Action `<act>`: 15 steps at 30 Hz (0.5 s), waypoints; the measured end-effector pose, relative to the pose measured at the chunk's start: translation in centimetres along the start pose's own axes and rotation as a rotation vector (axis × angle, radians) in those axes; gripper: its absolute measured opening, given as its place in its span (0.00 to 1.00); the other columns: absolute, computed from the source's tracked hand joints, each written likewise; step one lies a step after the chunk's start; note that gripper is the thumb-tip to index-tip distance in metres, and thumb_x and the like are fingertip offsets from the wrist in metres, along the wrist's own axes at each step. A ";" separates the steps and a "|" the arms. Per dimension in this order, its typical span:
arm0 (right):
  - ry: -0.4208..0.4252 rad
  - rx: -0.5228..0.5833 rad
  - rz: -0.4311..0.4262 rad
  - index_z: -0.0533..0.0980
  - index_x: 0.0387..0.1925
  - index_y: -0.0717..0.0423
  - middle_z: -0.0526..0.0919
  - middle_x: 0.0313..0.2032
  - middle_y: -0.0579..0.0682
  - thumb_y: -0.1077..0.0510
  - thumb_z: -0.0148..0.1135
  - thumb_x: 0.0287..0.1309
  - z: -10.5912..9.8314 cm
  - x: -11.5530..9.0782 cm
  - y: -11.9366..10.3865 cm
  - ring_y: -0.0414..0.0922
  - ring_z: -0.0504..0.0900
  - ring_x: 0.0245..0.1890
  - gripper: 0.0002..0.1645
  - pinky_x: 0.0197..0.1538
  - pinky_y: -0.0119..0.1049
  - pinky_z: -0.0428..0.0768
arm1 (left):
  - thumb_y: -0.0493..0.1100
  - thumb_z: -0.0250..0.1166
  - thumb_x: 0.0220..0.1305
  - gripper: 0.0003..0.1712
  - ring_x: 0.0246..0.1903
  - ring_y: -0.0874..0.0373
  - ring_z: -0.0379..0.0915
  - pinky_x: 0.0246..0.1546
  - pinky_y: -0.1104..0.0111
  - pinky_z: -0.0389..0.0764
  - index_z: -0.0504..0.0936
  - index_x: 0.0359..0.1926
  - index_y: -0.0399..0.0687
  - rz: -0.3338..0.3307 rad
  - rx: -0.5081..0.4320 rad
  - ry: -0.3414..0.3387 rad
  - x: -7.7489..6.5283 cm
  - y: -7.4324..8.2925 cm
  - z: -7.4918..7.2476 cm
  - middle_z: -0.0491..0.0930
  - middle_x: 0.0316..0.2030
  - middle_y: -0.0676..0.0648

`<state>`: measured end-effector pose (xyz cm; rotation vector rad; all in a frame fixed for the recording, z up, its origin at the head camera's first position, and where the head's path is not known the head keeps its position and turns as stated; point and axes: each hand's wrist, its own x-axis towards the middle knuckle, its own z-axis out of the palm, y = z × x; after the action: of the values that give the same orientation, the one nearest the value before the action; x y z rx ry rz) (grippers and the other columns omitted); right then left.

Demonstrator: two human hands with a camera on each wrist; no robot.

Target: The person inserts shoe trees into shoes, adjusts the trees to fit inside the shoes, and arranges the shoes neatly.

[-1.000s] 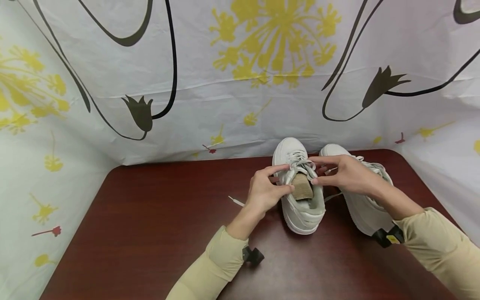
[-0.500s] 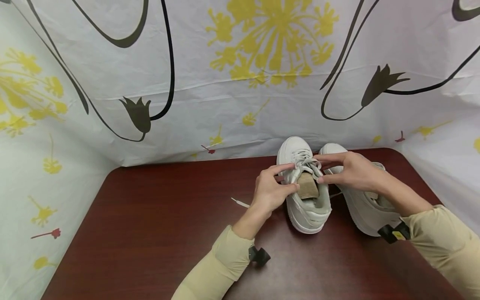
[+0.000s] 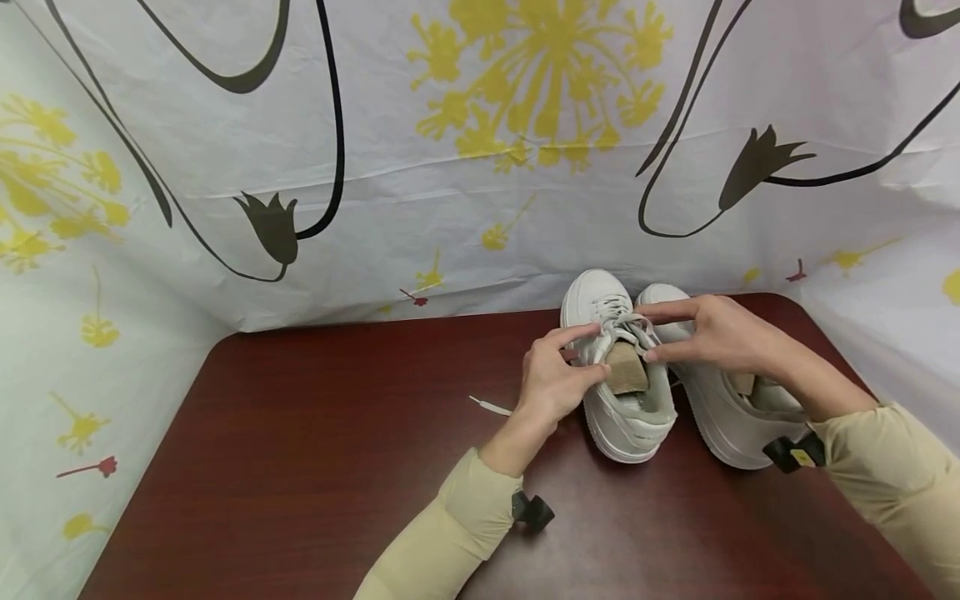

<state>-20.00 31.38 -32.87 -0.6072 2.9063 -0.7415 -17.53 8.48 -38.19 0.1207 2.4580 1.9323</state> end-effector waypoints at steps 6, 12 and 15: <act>-0.024 -0.019 0.003 0.81 0.59 0.46 0.84 0.54 0.52 0.40 0.76 0.48 -0.1 0.3 0.3 0.43 0.75 0.42 0.36 0.39 0.31 0.73 | 0.32 0.77 0.42 0.28 0.43 0.55 0.79 0.30 0.73 0.80 0.89 0.46 0.64 -0.028 -0.009 0.014 -0.1 -0.2 0.5 0.81 0.48 0.63; -0.034 -0.041 0.004 0.80 0.59 0.47 0.83 0.55 0.54 0.41 0.76 0.49 -0.4 0.2 0.8 0.50 0.77 0.53 0.36 0.49 0.43 0.76 | 0.32 0.76 0.44 0.27 0.43 0.56 0.79 0.31 0.73 0.80 0.90 0.46 0.64 -0.030 -0.031 0.029 -0.2 -0.2 1.3 0.81 0.47 0.65; -0.040 -0.032 0.008 0.80 0.59 0.50 0.83 0.55 0.57 0.42 0.77 0.49 -0.6 0.0 1.2 0.60 0.74 0.60 0.36 0.57 0.54 0.73 | 0.33 0.77 0.44 0.27 0.42 0.57 0.80 0.32 0.73 0.80 0.90 0.46 0.64 -0.028 -0.028 0.036 -0.3 -0.2 1.9 0.81 0.46 0.65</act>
<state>-20.54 32.58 -32.94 -0.6054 2.8871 -0.6751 -17.09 10.22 -38.84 0.0517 2.4396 1.9738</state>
